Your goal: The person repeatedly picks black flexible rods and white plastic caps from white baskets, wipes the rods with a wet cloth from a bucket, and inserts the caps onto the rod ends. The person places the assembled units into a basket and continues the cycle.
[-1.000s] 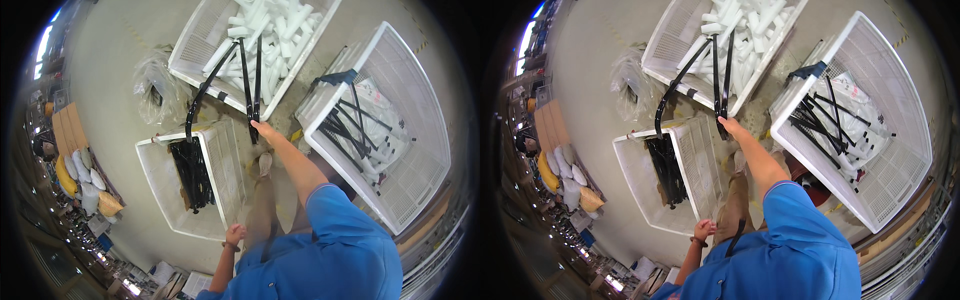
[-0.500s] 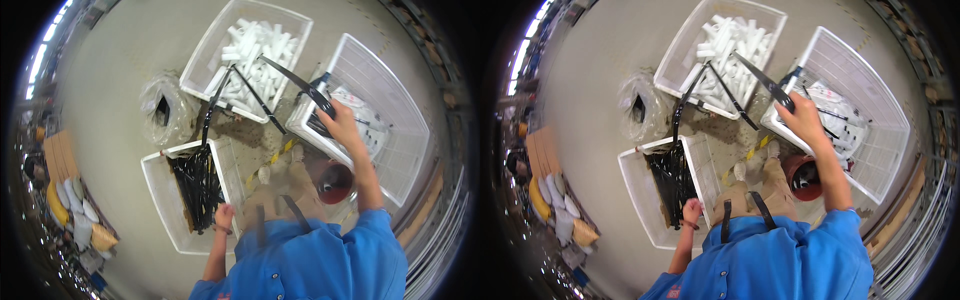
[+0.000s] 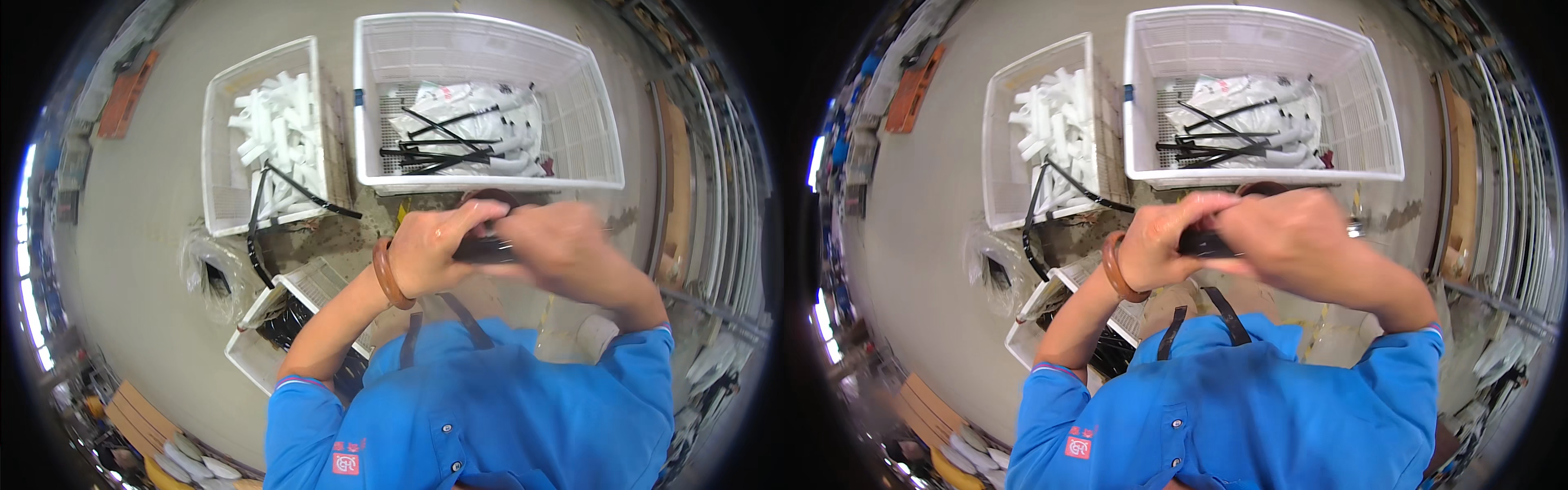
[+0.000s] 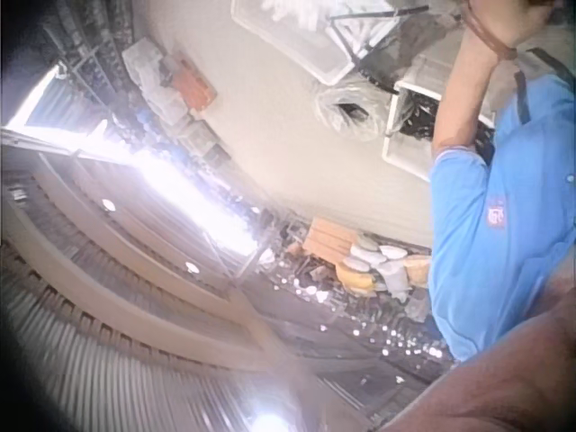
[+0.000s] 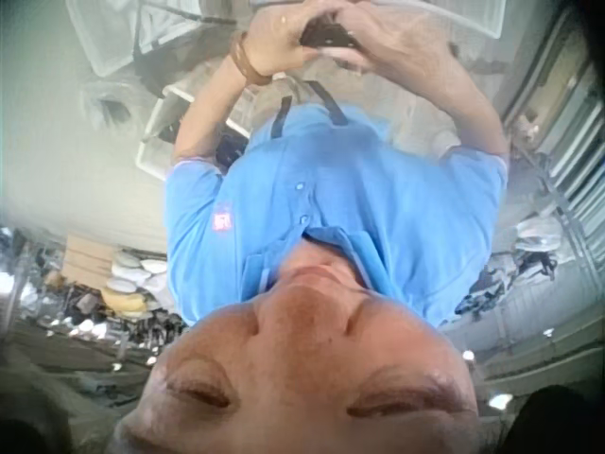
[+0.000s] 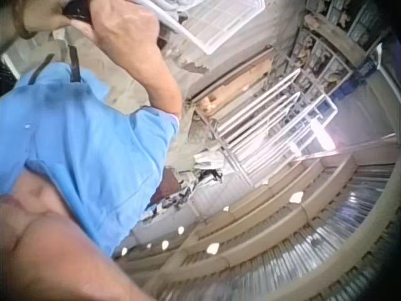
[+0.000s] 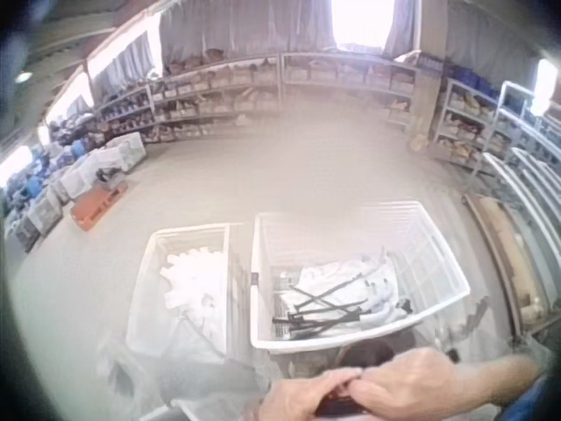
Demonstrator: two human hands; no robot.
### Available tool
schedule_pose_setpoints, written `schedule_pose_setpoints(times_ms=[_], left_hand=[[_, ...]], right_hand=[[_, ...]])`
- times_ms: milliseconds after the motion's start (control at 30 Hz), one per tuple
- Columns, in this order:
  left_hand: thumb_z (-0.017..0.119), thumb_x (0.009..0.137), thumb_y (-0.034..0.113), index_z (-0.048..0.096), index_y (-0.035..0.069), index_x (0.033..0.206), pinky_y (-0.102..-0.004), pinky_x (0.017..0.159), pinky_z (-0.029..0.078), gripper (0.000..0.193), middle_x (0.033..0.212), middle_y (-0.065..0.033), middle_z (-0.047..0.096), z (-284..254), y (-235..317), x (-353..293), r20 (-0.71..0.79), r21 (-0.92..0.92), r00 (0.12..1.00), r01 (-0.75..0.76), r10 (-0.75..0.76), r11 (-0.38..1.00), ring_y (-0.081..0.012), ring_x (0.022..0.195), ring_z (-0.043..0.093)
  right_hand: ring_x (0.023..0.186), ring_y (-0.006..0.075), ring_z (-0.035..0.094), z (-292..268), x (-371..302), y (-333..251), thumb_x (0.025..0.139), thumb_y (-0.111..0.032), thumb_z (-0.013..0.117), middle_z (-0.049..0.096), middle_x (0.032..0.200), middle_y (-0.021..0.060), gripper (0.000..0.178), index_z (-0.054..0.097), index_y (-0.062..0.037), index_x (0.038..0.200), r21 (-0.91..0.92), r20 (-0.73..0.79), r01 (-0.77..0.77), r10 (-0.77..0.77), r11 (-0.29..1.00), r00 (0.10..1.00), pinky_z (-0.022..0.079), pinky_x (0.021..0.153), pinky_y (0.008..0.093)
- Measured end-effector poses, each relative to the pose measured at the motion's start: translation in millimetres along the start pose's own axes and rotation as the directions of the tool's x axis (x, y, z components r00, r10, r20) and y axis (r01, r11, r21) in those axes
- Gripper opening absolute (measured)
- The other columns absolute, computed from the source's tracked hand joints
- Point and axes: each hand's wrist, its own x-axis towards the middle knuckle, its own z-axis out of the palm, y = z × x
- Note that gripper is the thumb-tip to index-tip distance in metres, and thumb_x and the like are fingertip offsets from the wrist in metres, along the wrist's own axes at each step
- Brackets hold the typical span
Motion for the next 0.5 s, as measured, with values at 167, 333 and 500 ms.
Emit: schedule_pose_setpoints(times_ms=[167,333,500], left_hand=[[0.077,0.076,0.024,0.062,0.013,0.111,-0.0411,0.066,0.052,0.04,0.088,-0.0088,0.069,116.8,-127.8,-30.7,0.01,0.189,0.98,0.192,-0.197,0.963,-0.0326,0.08,0.067],[0.08,0.078,0.017,0.065,0.007,0.099,-0.0373,0.063,0.053,0.028,0.084,-0.0122,0.068,194.5,-228.1,-91.2,-0.21,0.229,0.824,0.564,-0.525,0.793,-0.0325,0.073,0.067],[0.078,0.083,0.016,0.061,0.002,0.096,-0.0276,0.058,0.048,0.027,0.079,-0.0076,0.064,234.4,-252.6,-123.0,-0.352,-0.019,0.474,0.859,-0.807,0.512,-0.0142,0.064,0.06]], right_hand=[[0.078,0.0226,0.063,181.1,-77.5,54.1,0.078,-0.033,0.075,0.062,0.091,0.0043,0.037,0.061,-0.007,0.099,0.322,-0.18,-0.009,0.071,0.947,0.981,0.049,0.071,0.036],[0.096,0.0319,0.062,392.4,-207.9,148.4,0.083,-0.02,0.067,0.067,0.101,0.0105,0.027,0.067,-0.0094,0.108,0.576,0.135,-0.689,0.78,0.439,0.61,0.047,0.085,0.0431],[0.103,0.035,0.062,610.2,-316.3,201.4,0.08,-0.012,0.064,0.063,0.107,0.0141,0.033,0.061,-0.0075,0.113,0.118,0.546,-0.888,0.717,0.445,0.432,0.051,0.09,0.0446]])
